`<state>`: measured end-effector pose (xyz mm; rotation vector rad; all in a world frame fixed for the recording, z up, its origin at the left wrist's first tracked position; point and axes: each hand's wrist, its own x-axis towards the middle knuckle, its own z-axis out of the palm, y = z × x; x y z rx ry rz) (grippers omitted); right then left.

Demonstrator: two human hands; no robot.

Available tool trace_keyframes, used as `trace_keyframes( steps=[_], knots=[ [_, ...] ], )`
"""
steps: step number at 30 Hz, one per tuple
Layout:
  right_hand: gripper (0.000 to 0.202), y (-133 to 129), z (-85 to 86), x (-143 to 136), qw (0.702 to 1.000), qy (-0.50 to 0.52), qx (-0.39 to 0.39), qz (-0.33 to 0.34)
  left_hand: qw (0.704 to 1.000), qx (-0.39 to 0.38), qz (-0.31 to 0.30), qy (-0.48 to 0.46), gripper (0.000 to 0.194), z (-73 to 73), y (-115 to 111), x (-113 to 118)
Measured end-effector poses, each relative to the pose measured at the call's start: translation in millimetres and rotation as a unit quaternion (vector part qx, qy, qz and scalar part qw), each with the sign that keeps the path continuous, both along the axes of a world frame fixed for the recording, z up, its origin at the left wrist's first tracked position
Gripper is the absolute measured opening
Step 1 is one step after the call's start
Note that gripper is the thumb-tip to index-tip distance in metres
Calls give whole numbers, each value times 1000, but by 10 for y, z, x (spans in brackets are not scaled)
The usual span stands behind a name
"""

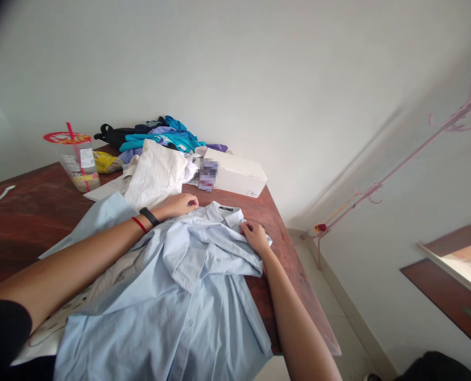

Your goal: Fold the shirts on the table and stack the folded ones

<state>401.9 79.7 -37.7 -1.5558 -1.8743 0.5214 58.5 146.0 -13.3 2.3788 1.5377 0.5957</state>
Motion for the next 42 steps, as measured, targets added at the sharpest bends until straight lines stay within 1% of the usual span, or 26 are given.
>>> trace_keyframes(
  steps=[12, 24, 33, 42],
  knots=[
    [33, 21, -16, 11, 1000, 5, -1, -4, 1000, -1, 0, -3, 22, -27, 29, -4],
    [33, 13, 7, -12, 1000, 12, 3, -11, 1000, -21, 0, 6, 19, 45, -6, -15],
    [31, 6, 42, -34, 1000, 14, 16, -21, 999, -31, 8, 20, 21, 81, -32, 8],
    [30, 9, 28, -30, 1000, 11, 16, -19, 999, -40, 3, 11, 20, 112, -48, 11]
  ],
)
